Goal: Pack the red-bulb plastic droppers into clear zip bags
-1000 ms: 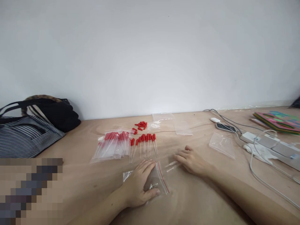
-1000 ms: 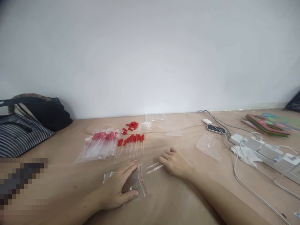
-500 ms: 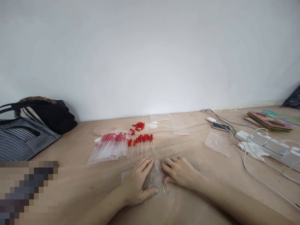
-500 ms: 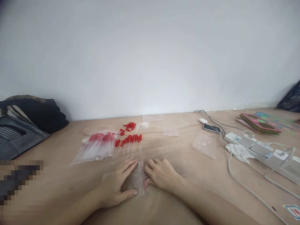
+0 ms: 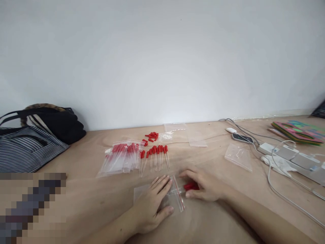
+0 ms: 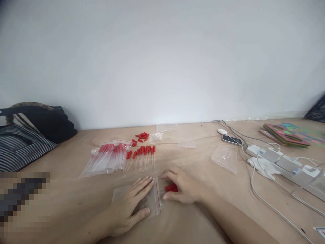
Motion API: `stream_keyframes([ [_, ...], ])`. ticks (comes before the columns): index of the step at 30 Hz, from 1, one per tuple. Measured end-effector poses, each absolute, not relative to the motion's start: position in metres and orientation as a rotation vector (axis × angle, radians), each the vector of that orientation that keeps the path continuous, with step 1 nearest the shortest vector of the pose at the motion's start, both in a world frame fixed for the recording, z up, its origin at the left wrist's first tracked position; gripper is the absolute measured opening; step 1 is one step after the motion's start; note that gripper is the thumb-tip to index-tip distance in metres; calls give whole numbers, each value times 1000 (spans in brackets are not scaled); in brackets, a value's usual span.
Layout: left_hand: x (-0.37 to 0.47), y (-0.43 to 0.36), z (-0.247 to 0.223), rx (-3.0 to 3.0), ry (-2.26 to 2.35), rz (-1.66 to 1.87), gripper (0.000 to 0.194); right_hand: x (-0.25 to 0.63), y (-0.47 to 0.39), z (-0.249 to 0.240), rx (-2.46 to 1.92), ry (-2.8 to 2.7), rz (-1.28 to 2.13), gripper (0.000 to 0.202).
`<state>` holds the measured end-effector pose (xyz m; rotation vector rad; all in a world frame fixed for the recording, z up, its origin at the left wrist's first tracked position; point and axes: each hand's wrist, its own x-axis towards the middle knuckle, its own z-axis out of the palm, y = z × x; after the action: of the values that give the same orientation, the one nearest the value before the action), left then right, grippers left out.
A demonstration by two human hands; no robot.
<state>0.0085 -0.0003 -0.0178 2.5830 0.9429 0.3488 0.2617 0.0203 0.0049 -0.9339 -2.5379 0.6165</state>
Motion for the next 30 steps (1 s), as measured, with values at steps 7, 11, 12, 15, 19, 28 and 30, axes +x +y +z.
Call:
stream_keyframes([
  [7, 6, 3, -14, 2582, 908, 310, 67, 294, 26, 3, -1103, -2331, 1097, 53],
  [11, 6, 3, -15, 2572, 903, 354, 68, 286, 25, -3, -1088, -2257, 1313, 40],
  [12, 5, 3, -16, 2572, 901, 355, 68, 283, 24, -4, -1070, -2238, 1338, 36],
  [15, 5, 2, -17, 2567, 905, 344, 68, 276, 23, -7, -1033, -2191, 1365, 28],
  [19, 5, 2, -16, 2567, 921, 317, 67, 263, 19, -11, -974, -2149, 1309, 22],
  [28, 11, -1, -11, 2675, 947, 390, 64, 243, 14, -19, -906, -1968, 1258, 17],
  [30, 12, -2, -10, 2683, 944, 398, 63, 238, 15, -21, -923, -1953, 1244, 16],
])
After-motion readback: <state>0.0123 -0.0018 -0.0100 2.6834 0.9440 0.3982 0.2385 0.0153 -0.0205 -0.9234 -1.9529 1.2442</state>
